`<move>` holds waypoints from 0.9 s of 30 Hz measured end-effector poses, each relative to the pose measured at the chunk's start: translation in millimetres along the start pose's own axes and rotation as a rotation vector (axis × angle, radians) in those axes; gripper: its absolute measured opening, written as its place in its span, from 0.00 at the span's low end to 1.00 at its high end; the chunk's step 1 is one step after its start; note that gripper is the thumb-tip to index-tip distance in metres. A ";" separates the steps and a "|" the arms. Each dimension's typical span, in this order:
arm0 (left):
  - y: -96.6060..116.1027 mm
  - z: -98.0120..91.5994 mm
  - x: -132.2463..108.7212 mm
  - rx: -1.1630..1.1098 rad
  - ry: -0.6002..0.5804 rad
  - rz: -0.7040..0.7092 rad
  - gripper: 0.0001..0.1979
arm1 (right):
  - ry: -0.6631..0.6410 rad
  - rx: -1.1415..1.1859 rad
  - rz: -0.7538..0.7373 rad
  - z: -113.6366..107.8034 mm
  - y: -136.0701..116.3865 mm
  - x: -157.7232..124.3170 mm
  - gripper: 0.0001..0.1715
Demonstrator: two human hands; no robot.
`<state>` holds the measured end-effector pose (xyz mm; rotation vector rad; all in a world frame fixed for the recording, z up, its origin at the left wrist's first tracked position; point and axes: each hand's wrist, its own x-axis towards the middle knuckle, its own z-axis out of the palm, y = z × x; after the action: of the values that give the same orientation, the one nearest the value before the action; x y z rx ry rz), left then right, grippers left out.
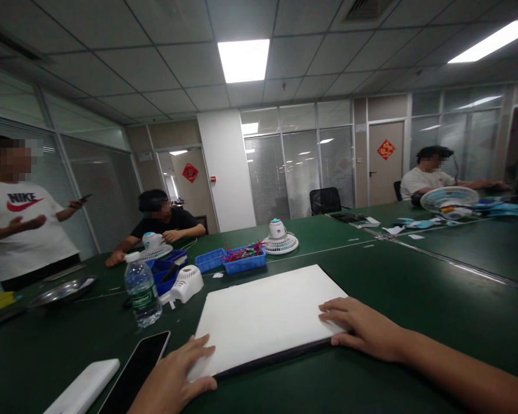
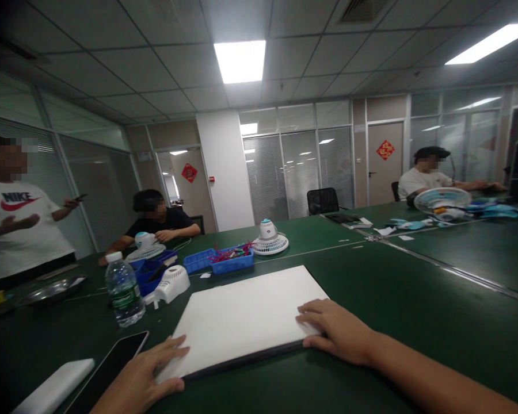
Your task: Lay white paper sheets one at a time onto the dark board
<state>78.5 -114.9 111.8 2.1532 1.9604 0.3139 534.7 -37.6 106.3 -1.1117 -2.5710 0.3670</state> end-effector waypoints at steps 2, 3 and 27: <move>-0.5 -0.2 -0.3 0.002 -0.005 -0.006 0.30 | 0.078 -0.017 0.052 2.0 9.1 1.7 0.35; -1.2 -0.1 -0.2 0.002 -0.004 -0.010 0.30 | 0.134 -0.041 0.105 3.6 14.8 2.8 0.37; -12.7 3.8 -0.4 -0.047 0.036 0.022 0.35 | 0.536 0.891 0.559 3.0 72.4 17.5 0.45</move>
<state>67.5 -114.2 104.4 2.1556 1.9299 0.4015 569.8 23.1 81.3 -1.2788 -1.3386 1.0400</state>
